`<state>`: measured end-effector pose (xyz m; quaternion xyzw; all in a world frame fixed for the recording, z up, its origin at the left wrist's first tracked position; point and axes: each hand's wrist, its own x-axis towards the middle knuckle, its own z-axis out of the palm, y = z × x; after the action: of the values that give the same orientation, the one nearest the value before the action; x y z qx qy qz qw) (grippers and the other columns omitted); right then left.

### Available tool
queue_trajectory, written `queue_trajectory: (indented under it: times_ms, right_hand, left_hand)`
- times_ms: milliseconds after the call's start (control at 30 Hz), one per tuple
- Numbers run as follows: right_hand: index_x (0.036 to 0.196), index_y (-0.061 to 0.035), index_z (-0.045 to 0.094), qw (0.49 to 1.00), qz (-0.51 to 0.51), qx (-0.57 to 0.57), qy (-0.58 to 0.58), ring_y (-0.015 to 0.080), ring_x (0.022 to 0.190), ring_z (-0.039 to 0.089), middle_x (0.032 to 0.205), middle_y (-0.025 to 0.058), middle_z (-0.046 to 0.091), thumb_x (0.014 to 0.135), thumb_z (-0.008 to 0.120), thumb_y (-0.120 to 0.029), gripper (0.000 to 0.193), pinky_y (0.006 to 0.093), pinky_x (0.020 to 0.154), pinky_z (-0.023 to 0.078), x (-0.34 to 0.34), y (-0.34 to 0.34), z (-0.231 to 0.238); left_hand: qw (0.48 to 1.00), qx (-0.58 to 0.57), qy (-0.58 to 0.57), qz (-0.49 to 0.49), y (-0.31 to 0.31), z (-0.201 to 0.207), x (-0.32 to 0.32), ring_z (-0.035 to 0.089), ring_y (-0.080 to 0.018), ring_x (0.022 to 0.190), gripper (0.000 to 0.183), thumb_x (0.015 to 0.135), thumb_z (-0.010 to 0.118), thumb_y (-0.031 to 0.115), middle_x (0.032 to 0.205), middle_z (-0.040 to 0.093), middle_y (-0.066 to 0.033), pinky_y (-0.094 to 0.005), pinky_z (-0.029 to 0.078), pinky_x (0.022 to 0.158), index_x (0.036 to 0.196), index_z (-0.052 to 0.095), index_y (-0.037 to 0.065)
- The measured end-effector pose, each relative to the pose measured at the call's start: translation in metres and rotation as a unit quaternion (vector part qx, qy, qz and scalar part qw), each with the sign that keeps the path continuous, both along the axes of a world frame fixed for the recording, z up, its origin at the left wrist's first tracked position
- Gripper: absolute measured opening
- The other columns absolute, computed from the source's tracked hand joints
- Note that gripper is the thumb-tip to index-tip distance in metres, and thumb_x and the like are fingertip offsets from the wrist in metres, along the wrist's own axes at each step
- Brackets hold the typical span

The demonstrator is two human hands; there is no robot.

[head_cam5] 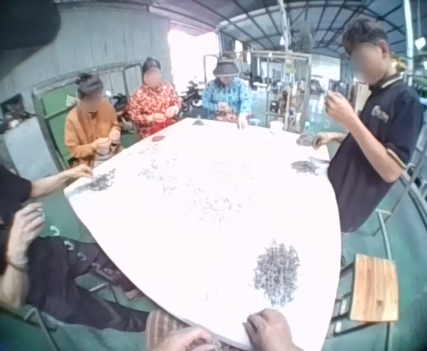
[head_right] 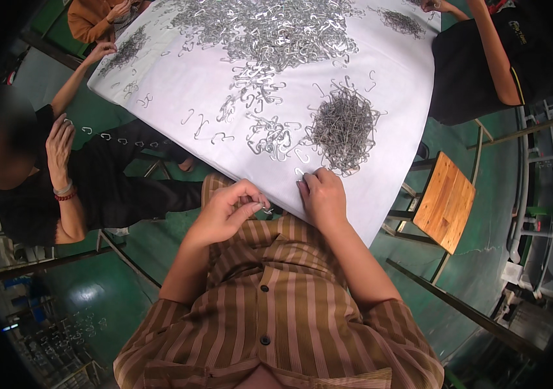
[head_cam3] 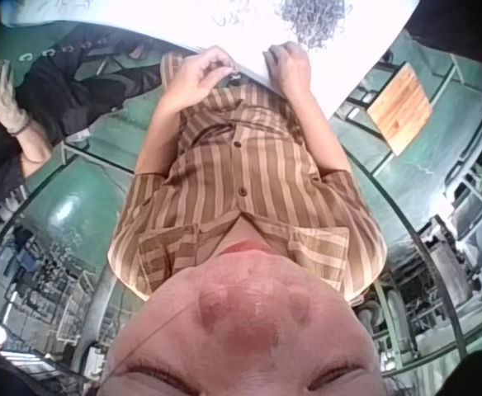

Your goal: The person sorts and organizes small metal hooks on a large table, picking them up by hand and grouping them into piles.

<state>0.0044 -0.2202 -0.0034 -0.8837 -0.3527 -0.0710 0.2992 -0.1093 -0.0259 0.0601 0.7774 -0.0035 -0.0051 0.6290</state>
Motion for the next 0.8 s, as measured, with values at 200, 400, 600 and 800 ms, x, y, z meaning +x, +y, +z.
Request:
queue_trajectory:
  times_ms: [200, 400, 600, 800]
  right_hand:
    - [0.085, 0.0009, 0.068, 0.998, -0.016, 0.011, 0.065, 0.0302, 0.068, 0.061, 0.075, 0.0139, 0.062, 0.077, 0.066, -0.004, 0.01, 0.0366, 0.064, 0.05, 0.004, 0.002, 0.006]
    - [0.09, 0.0046, 0.068, 0.895, -0.024, 0.224, 0.385, 0.0073, 0.066, 0.063, 0.073, 0.0048, 0.067, 0.086, 0.064, -0.001, 0.008, 0.0227, 0.061, 0.05, -0.019, 0.008, 0.036]
    - [0.09, 0.0045, 0.068, 0.895, -0.002, 0.273, 0.353, 0.0101, 0.065, 0.063, 0.075, 0.0082, 0.068, 0.085, 0.064, 0.0, 0.007, 0.0238, 0.06, 0.05, -0.037, 0.014, 0.038]
    - [0.089, 0.0041, 0.067, 0.908, 0.02, 0.262, 0.327, 0.0129, 0.064, 0.064, 0.075, 0.0104, 0.066, 0.084, 0.064, 0.001, 0.006, 0.0249, 0.059, 0.049, -0.042, 0.013, 0.041]
  left_hand:
    - [1.0, 0.015, 0.008, 0.01, -0.005, -0.013, 0.002, 0.053, -0.0093, 0.068, 0.005, 0.089, 0.059, 0.002, 0.089, 0.067, -0.0038, -0.0235, 0.043, 0.063, 0.093, 0.058, 0.001]
    - [0.998, 0.034, -0.018, 0.052, -0.019, -0.016, 0.006, 0.055, -0.0109, 0.067, 0.008, 0.087, 0.062, 0.003, 0.082, 0.065, -0.0056, -0.025, 0.044, 0.062, 0.094, 0.058, 0.001]
    - [0.995, 0.071, -0.028, 0.071, -0.02, -0.016, 0.006, 0.061, -0.0139, 0.07, 0.008, 0.086, 0.064, 0.003, 0.08, 0.065, -0.0078, -0.0276, 0.048, 0.062, 0.091, 0.059, 0.0]
    - [0.997, 0.031, 0.058, 0.03, -0.005, -0.016, 0.005, 0.061, -0.0138, 0.066, 0.011, 0.083, 0.068, 0.006, 0.083, 0.068, -0.0095, -0.0268, 0.048, 0.06, 0.091, 0.066, -0.001]
